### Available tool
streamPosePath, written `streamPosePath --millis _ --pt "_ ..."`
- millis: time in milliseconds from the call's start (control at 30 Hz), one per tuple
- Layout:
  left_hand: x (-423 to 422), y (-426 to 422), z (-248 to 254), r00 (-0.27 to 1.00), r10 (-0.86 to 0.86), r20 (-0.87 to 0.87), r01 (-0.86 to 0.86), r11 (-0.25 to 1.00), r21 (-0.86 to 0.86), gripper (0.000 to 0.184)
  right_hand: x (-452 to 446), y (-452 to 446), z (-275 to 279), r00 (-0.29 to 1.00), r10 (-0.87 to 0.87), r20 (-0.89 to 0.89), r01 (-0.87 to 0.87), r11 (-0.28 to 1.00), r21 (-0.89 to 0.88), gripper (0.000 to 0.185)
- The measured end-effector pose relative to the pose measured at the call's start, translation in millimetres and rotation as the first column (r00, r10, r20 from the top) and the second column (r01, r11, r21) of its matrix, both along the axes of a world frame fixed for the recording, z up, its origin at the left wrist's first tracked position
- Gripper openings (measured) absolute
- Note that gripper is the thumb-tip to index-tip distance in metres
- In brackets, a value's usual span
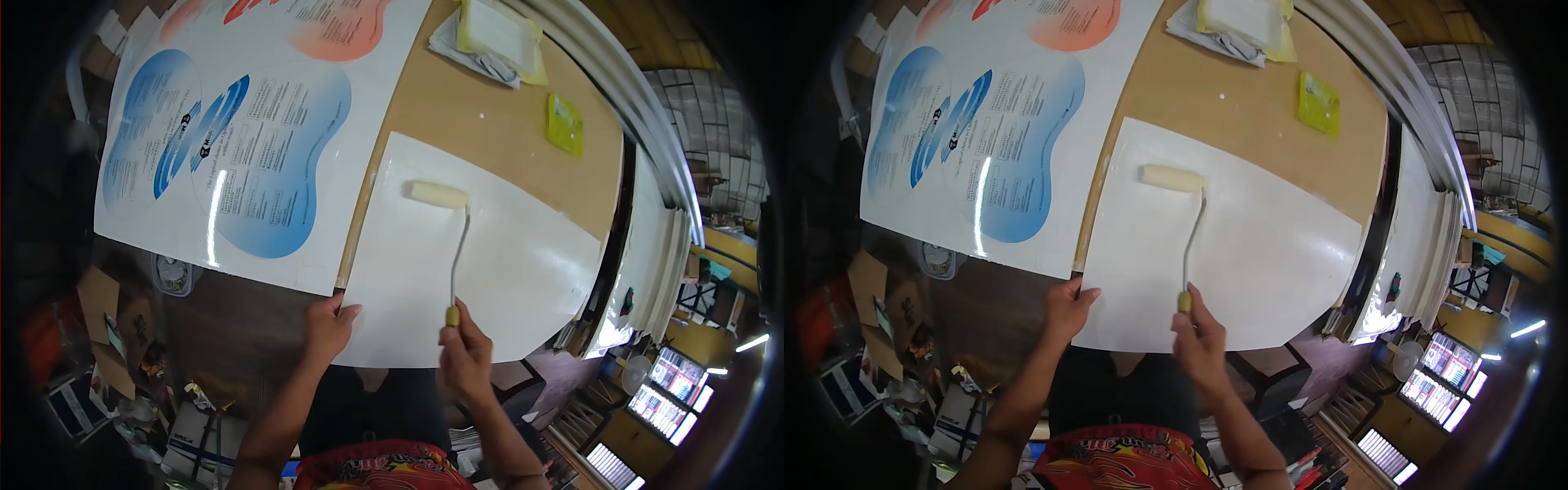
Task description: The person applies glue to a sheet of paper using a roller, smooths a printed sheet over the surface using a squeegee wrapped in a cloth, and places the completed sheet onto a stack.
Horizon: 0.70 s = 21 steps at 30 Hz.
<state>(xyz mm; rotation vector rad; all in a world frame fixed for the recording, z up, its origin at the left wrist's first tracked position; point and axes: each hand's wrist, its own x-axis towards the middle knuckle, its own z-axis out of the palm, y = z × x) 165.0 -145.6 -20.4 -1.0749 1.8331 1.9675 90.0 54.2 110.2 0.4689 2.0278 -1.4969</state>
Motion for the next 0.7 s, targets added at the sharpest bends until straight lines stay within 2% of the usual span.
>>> streamPosePath --millis 100,200,300,400,433,567,700 --pt "-0.2 -1.1 -4.1 1.000 -0.022 0.015 0.022 1.000 0.006 0.019 -7.4 -31.9 -14.0 0.999 -0.024 -0.029 0.026 0.997 0.073 0.049" --pt "3.1 -0.9 -7.0 0.999 -0.032 0.008 0.032 0.999 0.020 0.019 -38.4 -39.4 -15.4 0.990 0.101 -0.096 -0.088 0.987 0.133 0.048" --pt "5.2 3.6 -11.6 1.000 0.000 -0.016 0.001 0.997 0.072 0.019 -48.0 -51.4 -27.0 0.973 0.145 -0.182 -0.127 0.986 0.104 0.046" --pt "3.1 0.1 -10.5 1.000 0.006 -0.022 -0.005 0.997 0.073 0.021 -17.7 -63.0 -25.8 0.982 0.077 -0.172 -0.054 0.989 0.137 0.045" --pt "2.0 0.4 -7.7 1.000 0.001 -0.022 0.000 0.998 0.067 0.021 -10.9 -68.9 -27.8 0.979 0.036 -0.202 -0.017 0.995 0.095 0.044" --pt "4.6 -1.4 -8.1 0.998 -0.058 -0.026 0.059 0.998 0.013 0.021 -43.6 -80.1 -38.3 0.969 0.044 -0.243 -0.015 0.993 0.119 0.044" --pt "5.9 1.8 -10.0 0.998 -0.005 -0.058 0.006 1.000 0.014 0.019 -19.3 -70.0 -37.0 0.967 0.047 -0.250 -0.021 0.994 0.108 0.045"
